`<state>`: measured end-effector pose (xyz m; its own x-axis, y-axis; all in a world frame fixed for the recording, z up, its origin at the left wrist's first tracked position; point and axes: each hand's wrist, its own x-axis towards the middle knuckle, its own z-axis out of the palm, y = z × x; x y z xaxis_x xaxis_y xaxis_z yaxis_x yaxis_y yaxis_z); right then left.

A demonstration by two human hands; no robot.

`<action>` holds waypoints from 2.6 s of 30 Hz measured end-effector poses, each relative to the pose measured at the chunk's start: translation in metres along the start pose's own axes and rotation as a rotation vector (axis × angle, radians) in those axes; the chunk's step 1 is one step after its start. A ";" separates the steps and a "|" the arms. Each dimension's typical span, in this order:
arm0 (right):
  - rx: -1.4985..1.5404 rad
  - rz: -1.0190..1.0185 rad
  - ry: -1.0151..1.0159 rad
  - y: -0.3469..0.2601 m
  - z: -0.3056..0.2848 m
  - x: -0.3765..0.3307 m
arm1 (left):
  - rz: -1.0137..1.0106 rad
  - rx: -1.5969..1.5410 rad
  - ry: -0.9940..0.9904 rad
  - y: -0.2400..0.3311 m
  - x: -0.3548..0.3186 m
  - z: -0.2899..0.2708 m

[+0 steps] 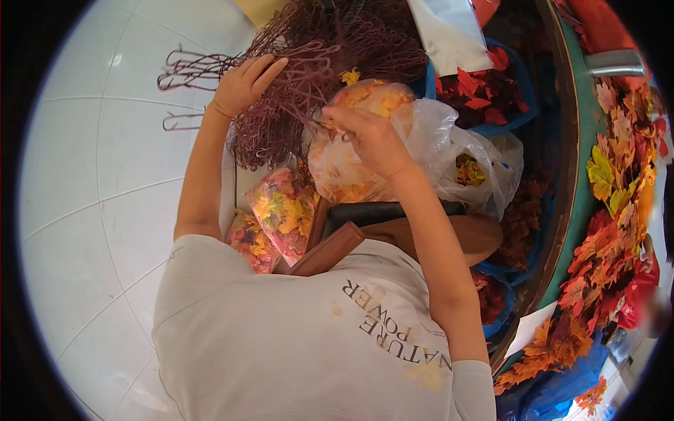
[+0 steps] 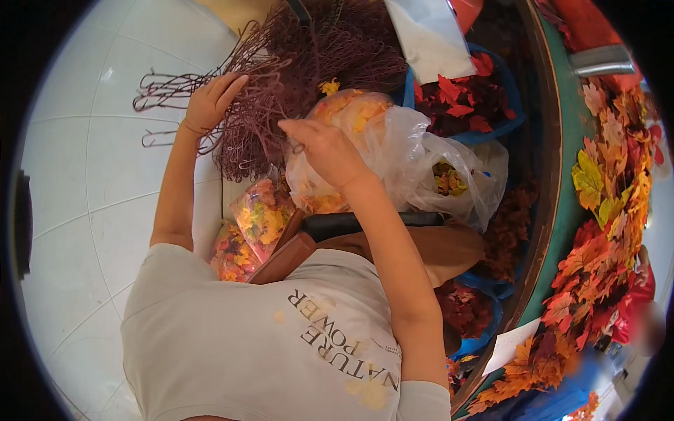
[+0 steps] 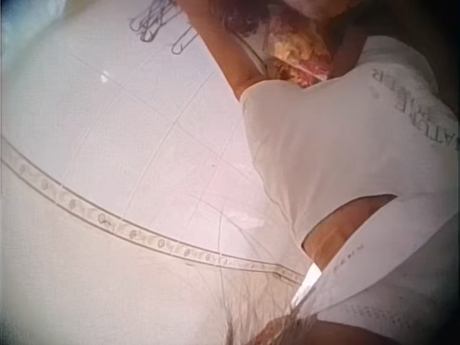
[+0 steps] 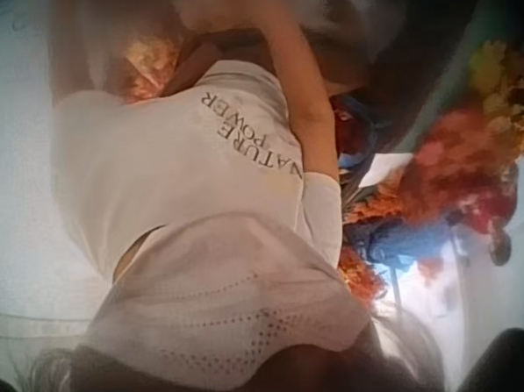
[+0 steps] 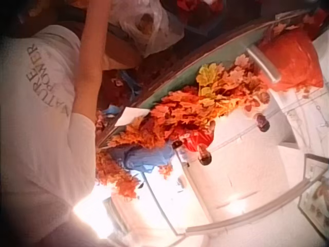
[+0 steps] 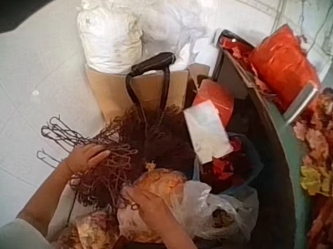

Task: Assembling artificial maple leaves onto wire stems to create foliage bundles.

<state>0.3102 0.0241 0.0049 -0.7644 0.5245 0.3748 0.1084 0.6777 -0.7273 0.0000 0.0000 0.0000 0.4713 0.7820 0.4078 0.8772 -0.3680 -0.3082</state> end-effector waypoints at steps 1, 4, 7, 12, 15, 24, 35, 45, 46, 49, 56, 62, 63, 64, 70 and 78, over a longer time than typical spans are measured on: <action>0.126 0.088 0.097 -0.005 -0.002 0.005 | 0.000 -0.039 -0.027 -0.002 -0.001 -0.001; 0.173 0.183 0.259 -0.026 -0.007 0.017 | -0.037 -0.143 -0.042 -0.004 -0.013 0.002; 0.019 0.158 0.311 -0.028 -0.022 0.026 | -0.105 -0.203 -0.069 -0.022 -0.017 0.030; 0.204 0.552 0.864 -0.058 -0.173 -0.028 | -0.985 -0.428 0.073 -0.115 -0.184 0.085; 0.129 0.531 0.909 -0.064 -0.168 -0.031 | -1.117 -0.263 0.129 -0.134 -0.165 0.102; 0.813 0.249 0.833 -0.155 -0.236 -0.081 | -1.470 -0.215 0.465 -0.165 -0.071 0.115; 0.321 0.491 0.645 -0.280 -0.291 -0.206 | -1.376 -0.108 0.343 -0.155 -0.070 0.108; -0.152 0.795 0.364 -0.338 -0.233 -0.241 | -0.607 -0.466 0.614 -0.046 0.066 0.044; -0.120 0.850 0.268 -0.315 -0.232 -0.245 | -0.615 -0.482 0.555 -0.032 0.067 0.039; 0.090 0.901 0.217 -0.208 -0.199 -0.185 | -0.520 -0.444 0.586 -0.011 0.063 0.027; -0.023 0.456 0.373 -0.038 -0.077 -0.003 | -0.329 -0.623 0.384 0.016 0.065 0.023; 0.021 0.597 0.253 -0.020 -0.054 0.041 | -0.381 -0.522 0.421 0.013 0.060 0.034; 0.023 0.605 0.248 -0.020 -0.056 0.033 | -0.386 -0.528 0.414 0.010 0.060 0.035; -0.146 0.526 0.148 -0.024 -0.056 0.021 | -0.346 -0.418 0.359 0.005 0.059 0.034; 0.205 0.886 0.248 -0.083 -0.105 -0.052 | -0.574 -0.317 0.150 -0.078 -0.012 0.098; 0.313 0.857 0.601 -0.166 -0.177 -0.168 | -1.213 0.135 0.273 -0.178 -0.044 0.085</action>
<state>0.5330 -0.0850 0.1644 -0.0676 0.9835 -0.1678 0.2255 -0.1488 -0.9628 -0.1845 0.0740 -0.0359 -0.6161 0.4446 0.6502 0.7500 0.5834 0.3117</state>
